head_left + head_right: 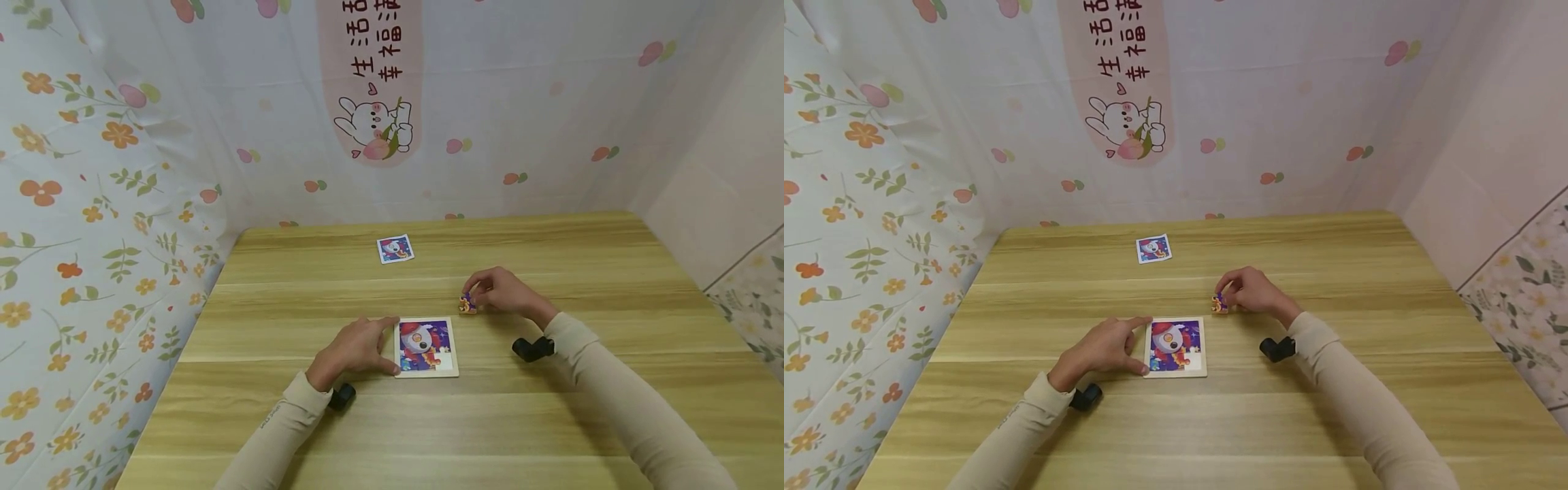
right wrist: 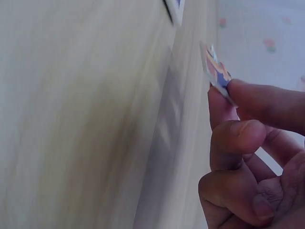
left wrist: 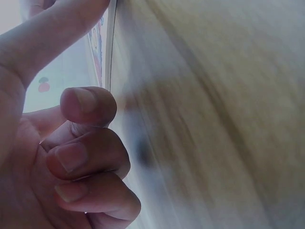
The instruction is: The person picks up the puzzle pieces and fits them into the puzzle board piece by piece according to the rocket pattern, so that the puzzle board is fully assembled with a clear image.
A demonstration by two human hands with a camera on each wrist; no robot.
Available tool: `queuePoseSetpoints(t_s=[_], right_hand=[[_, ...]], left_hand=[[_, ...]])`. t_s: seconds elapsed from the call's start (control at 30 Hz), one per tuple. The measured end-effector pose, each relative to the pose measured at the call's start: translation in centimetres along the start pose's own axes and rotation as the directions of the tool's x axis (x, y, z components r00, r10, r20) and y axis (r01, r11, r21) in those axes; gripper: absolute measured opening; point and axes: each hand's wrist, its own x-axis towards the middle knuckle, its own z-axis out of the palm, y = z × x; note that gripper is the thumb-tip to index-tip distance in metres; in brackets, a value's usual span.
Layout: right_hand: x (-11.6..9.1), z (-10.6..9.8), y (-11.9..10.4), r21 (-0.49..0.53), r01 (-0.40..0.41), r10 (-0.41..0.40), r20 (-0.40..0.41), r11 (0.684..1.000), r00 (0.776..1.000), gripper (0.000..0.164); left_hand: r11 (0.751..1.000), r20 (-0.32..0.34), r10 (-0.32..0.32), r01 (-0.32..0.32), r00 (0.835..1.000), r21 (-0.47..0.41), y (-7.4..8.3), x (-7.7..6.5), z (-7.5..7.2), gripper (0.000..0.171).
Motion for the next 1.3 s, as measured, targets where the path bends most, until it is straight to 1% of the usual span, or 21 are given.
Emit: queuePoseSetpoints(t_s=[0.13, 0.3, 0.47, 0.8, 0.93, 1.07, 1.13, 1.3], right_hand=[[0.1, 1.1, -0.9, 0.022, 0.016, -0.017, 0.061, 1.0, 0.998, 0.02], [-0.1, 2.2, -1.6, 0.052, 0.043, -0.05, 0.163, 0.998, 0.985, 0.018], [-0.3, 3.0, -1.9, 0.082, 0.063, -0.079, 0.217, 0.995, 0.973, 0.018], [-1.0, 4.3, -2.9, 0.087, 0.084, -0.105, 0.27, 0.993, 0.957, 0.016], [-1.1, 4.7, -3.2, 0.076, 0.12, -0.137, 0.3, 0.99, 0.944, 0.017], [-1.2, 5.1, -2.9, 0.047, 0.166, -0.173, 0.323, 0.985, 0.931, 0.022], [-1.2, 5.3, -2.8, 0.033, 0.182, -0.183, 0.325, 0.983, 0.928, 0.022], [-1.4, 5.5, -2.8, 0.013, 0.182, -0.177, 0.317, 0.983, 0.932, 0.018]], left_hand=[[1.0, -0.006, 0.003, -0.003, 1.0, 0.002, 0.0, 0.0, 0.0, 0.091], [1.0, -0.01, 0.014, -0.013, 1.0, 0.007, -0.1, 0.0, 0.0, 0.091], [1.0, -0.006, 0.013, -0.013, 1.0, 0.004, -0.1, 0.1, 0.0, 0.091], [1.0, -0.004, 0.004, -0.004, 1.0, 0.006, -0.1, 0.1, 0.0, 0.091], [1.0, -0.005, 0.007, -0.007, 1.0, 0.007, -0.1, 0.0, 0.0, 0.091], [1.0, -0.004, 0.005, -0.005, 1.0, -0.002, -0.1, 0.0, 0.0, 0.091], [1.0, -0.005, 0.004, -0.004, 1.0, -0.006, -0.1, 0.0, 0.0, 0.091], [1.0, -0.007, 0.005, -0.005, 1.0, -0.004, -0.1, 0.0, 0.0, 0.091]])
